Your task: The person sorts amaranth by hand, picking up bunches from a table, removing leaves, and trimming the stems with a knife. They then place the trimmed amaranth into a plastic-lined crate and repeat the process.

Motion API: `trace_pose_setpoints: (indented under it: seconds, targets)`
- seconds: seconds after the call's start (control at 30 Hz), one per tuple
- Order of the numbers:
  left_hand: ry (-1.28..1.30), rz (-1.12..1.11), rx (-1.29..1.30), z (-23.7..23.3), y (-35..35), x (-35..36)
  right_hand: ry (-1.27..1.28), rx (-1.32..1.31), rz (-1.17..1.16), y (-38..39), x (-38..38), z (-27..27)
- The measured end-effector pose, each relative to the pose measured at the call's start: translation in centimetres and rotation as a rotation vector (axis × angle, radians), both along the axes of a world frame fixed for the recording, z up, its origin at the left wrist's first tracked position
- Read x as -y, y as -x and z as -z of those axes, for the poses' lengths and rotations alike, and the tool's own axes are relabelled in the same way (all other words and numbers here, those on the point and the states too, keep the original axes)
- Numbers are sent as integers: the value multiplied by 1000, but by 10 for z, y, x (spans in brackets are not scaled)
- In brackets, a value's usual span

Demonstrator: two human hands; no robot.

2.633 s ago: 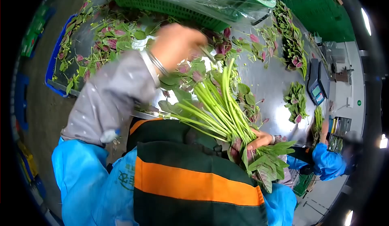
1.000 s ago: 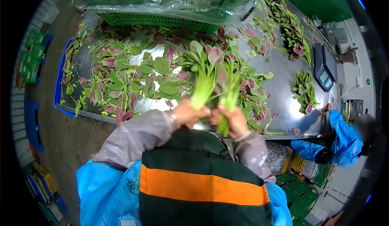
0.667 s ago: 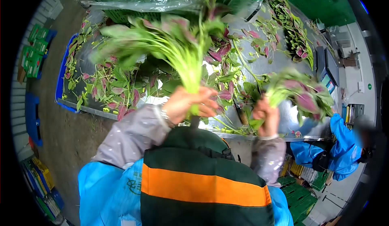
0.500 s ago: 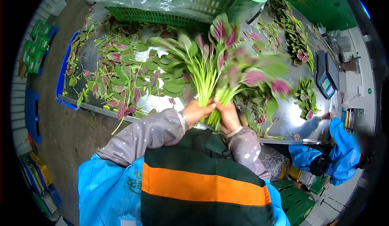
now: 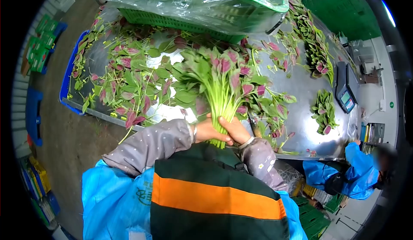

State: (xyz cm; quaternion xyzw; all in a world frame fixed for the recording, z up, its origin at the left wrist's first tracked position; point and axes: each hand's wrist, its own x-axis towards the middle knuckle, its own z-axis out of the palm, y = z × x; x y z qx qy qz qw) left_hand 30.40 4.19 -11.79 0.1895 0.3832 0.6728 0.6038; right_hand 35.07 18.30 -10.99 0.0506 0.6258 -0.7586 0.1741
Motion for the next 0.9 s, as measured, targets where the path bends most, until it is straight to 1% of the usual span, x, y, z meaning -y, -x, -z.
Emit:
trace_pose_setpoints:
  seconds: [0.03, 0.07, 0.13, 0.2, 0.27, 0.3, 0.33, 0.37, 0.4, 0.43, 0.47, 0.5, 0.53, 0.6, 0.67, 0.7, 0.73, 0.8, 0.83, 0.87, 0.9]
  targets:
    - [-36, -49, 0, -11, 4, 3, -16, 125, -190, 4, -13, -12]
    - [-10, -170, 68, -27, 5, 10, -49, 233, -395, 8, -26, -24]
    - [5, -217, 132, -45, 17, 32, -135, -39, -388, 18, -59, -40]
    - [36, -269, 170, -71, 26, 59, -207, 76, -105, 35, -118, -18]
    - [103, -345, 136, -86, 33, 70, -807, -136, 362, 61, -159, 17]
    - [105, -366, 152, -94, 38, 71, -1107, -201, 432, 72, -164, 22]
    - [119, -397, 114, -95, 43, 72, -1407, -268, 510, 80, -165, 25]
    - [107, -455, 126, -98, 44, 72, -1625, -124, 496, 84, -159, 32]
    - [79, -483, 134, -102, 45, 68, -1752, -5, 266, 86, -172, 50]
    - [87, -489, 115, -109, 46, 67, -1730, -74, 263, 83, -186, 66]
    - [97, -490, 101, -113, 48, 69, -1686, -109, 254, 80, -192, 59]
    - [140, -471, -13, -111, 50, 70, -1554, -223, 360, 74, -197, 56]
    - [191, -472, -120, -109, 52, 70, -1442, -294, 373, 68, -193, 28]
    - [209, -477, -217, -112, 51, 58, -1373, -371, 132, 54, -192, -38]
    - [256, -502, -305, -123, 52, 42, -1196, -423, -156, 45, -195, -80]
    - [291, -473, -323, -122, 53, 37, -1090, -400, -237, 44, -189, -101]
    - [320, -437, -343, -116, 57, 29, -990, -376, -311, 44, -181, -121]
    - [277, -401, -500, -110, 57, 12, -888, -309, -430, 45, -166, -148]
    - [278, -376, -540, -110, 56, 4, -849, -319, -489, 48, -159, -154]
    - [276, -348, -579, -109, 55, -4, -849, -341, -497, 51, -153, -157]
    - [220, -318, -488, -105, 53, -9, -854, -363, -501, 55, -146, -160]
